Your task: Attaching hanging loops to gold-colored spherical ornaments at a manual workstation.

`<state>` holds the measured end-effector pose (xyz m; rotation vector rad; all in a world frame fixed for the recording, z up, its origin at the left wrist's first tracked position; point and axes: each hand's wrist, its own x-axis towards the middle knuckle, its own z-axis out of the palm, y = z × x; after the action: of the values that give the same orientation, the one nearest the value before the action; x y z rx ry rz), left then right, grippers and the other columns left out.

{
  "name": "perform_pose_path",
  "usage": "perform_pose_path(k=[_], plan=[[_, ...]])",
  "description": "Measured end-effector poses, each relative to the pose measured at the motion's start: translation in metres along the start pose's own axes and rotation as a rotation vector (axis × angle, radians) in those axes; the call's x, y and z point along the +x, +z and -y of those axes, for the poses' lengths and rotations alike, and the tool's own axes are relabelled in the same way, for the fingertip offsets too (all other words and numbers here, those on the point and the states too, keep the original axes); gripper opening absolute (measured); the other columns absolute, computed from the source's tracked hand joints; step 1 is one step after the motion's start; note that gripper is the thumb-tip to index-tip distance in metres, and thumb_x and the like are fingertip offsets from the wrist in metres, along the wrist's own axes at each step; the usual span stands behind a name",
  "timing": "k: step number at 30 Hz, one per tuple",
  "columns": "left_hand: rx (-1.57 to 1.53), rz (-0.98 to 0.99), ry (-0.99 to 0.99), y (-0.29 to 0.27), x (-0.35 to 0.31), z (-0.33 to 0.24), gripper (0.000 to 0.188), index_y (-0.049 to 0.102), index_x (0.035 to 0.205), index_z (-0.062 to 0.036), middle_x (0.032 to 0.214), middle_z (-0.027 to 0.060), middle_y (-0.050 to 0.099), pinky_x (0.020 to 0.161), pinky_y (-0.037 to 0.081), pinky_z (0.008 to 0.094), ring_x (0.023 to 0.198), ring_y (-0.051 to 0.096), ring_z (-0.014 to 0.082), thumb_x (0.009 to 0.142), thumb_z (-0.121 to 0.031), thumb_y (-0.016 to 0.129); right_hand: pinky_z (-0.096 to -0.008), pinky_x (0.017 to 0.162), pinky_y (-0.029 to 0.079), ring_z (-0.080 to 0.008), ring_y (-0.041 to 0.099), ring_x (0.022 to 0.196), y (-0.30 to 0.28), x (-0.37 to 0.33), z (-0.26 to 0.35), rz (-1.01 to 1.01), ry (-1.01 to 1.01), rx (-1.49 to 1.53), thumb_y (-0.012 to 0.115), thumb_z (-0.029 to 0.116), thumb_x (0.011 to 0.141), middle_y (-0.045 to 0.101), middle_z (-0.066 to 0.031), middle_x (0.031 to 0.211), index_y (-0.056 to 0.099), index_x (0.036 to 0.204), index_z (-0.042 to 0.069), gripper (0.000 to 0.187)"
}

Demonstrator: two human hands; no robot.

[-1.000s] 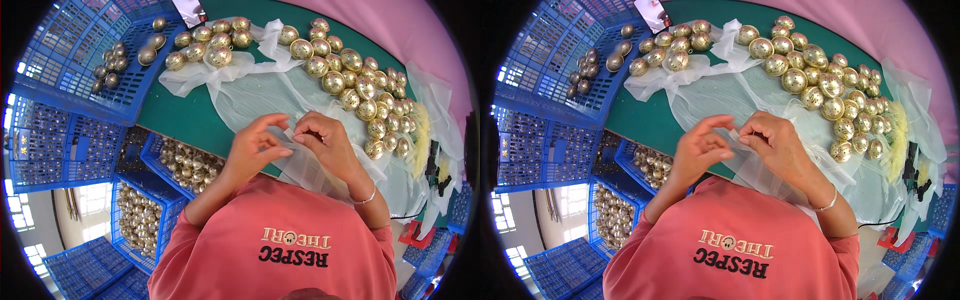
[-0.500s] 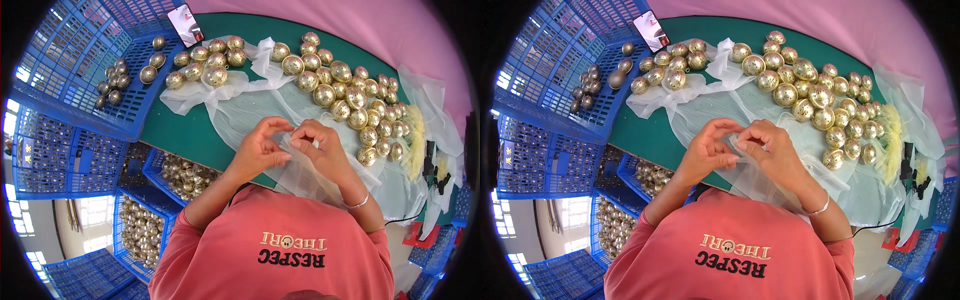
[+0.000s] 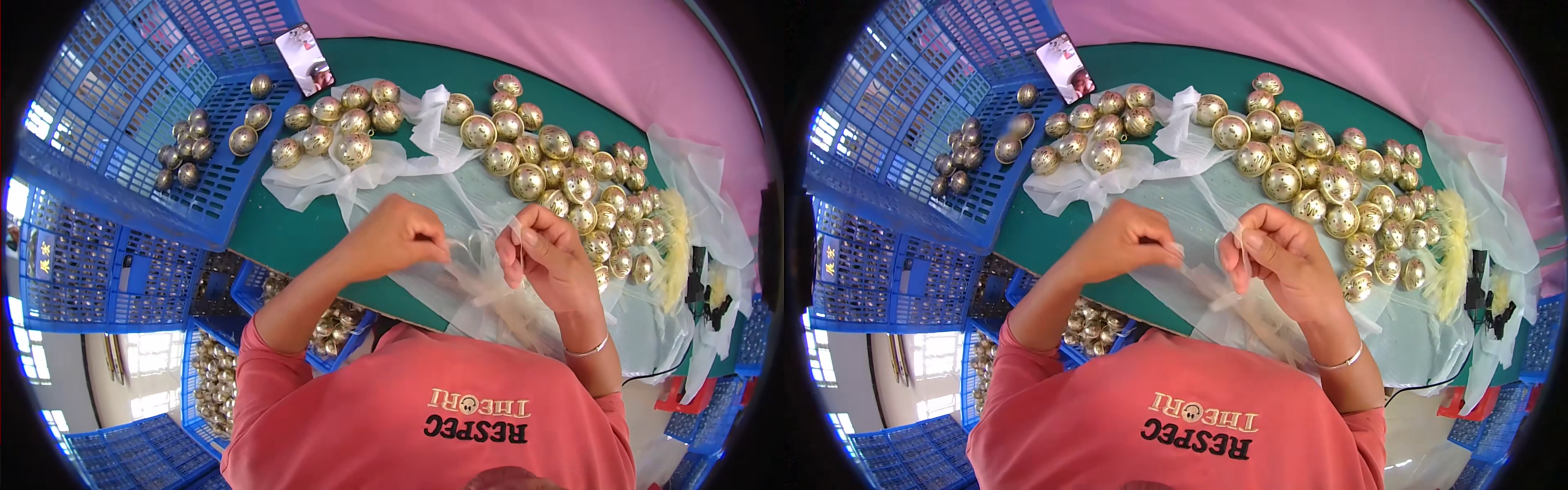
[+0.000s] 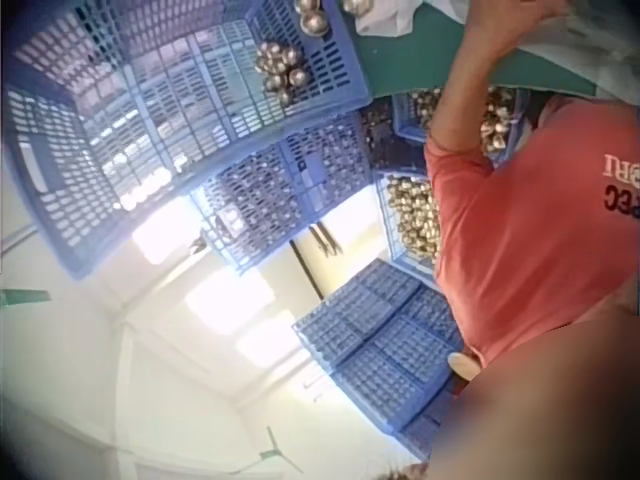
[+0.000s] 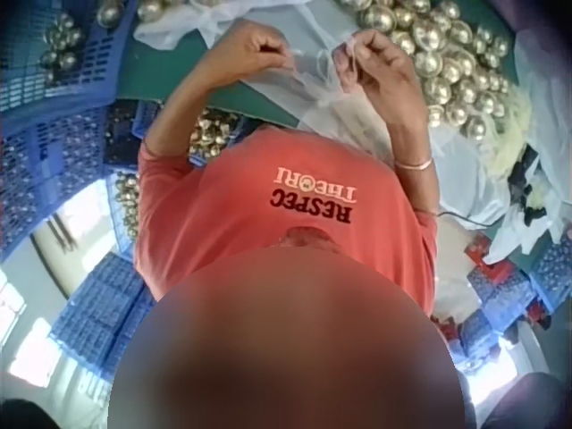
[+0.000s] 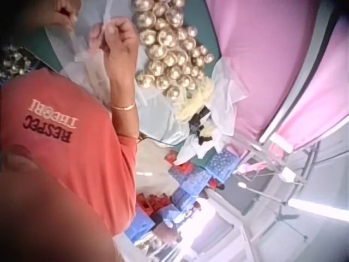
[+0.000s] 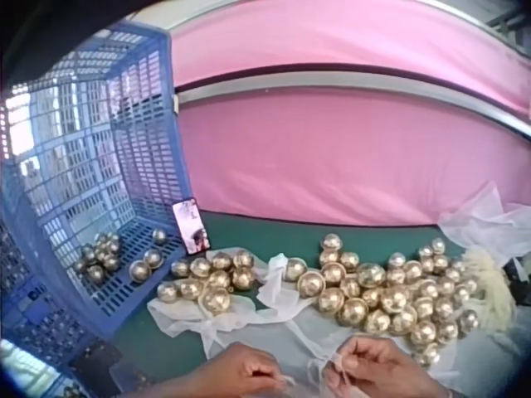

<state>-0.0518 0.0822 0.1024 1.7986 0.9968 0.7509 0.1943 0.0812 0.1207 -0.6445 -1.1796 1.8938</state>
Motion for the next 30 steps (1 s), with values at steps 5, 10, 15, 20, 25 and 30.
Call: perform_pose_path(k=[5,10,15,20,25,30], plan=[[0.069,0.382,0.188,-0.01,0.028,-0.004,0.031,0.069,0.104,-0.0062,0.085,0.0107,0.069,0.065,0.051,0.0331,0.072,0.065,0.0202,0.074,-0.013,0.069,-0.0175,0.041,0.022,-0.0013,0.027,0.046,-0.025,-0.006,0.032,-0.062,-0.034,0.067,0.057,0.018,0.096,0.049,-0.002,0.069,0.052,0.093,0.004,0.015],[1.043,-0.328,-0.031,-0.077,0.109,0.005,0.028,0.069,0.103,-0.0086,0.101,0.009,0.067,0.081,0.05,0.0369,0.096,0.062,0.0253,0.075,-0.009,0.068,-0.0177,0.043,0.023,-0.0014,0.033,0.051,-0.035,-0.017,0.059,-0.157,-0.134,-0.105,0.058,0.018,0.096,0.053,-0.0019,0.07,0.055,0.091,0.003,0.016],[1.466,-0.163,0.101,-0.087,0.154,0.051,0.028,0.068,0.095,-0.009,0.108,0.009,0.063,0.083,0.049,0.0416,0.11,0.055,0.0269,0.068,-0.001,0.067,-0.0182,0.045,0.025,-0.0038,0.039,0.054,-0.028,-0.008,0.045,-0.175,-0.052,-0.276,0.061,0.019,0.094,0.054,-0.0018,0.071,0.055,0.089,0.003,0.018],[1.588,-0.062,0.087,-0.092,0.165,0.072,0.032,0.065,0.098,-0.006,0.107,0.0117,0.062,0.088,0.048,0.0422,0.114,0.052,0.0293,0.066,0.002,0.067,-0.0204,0.051,0.034,-0.0057,0.044,0.059,-0.036,0.004,0.029,-0.064,-0.063,-0.317,0.063,0.017,0.093,0.055,-0.0023,0.074,0.058,0.088,0.001,0.017],[1.536,-0.044,0.165,-0.102,0.16,0.08,0.029,0.063,0.1,-0.0062,0.108,0.0132,0.061,0.087,0.047,0.0419,0.114,0.053,0.0304,0.071,-0.002,0.065,-0.0211,0.055,0.036,-0.0058,0.044,0.061,-0.02,0.015,0.022,-0.023,-0.04,-0.297,0.064,0.016,0.093,0.056,-0.0028,0.078,0.058,0.089,0.0,0.018],[1.052,-0.194,0.125,-0.113,0.118,0.035,0.04,0.062,0.116,-0.0123,0.114,0.0114,0.063,0.087,0.049,0.0386,0.103,0.059,0.0291,0.076,-0.01,0.065,-0.0208,0.06,0.038,-0.0056,0.047,0.066,0.002,0.019,0.012,-0.03,-0.043,-0.418,0.063,0.014,0.092,0.06,-0.0015,0.079,0.059,0.088,0.0,0.015]])
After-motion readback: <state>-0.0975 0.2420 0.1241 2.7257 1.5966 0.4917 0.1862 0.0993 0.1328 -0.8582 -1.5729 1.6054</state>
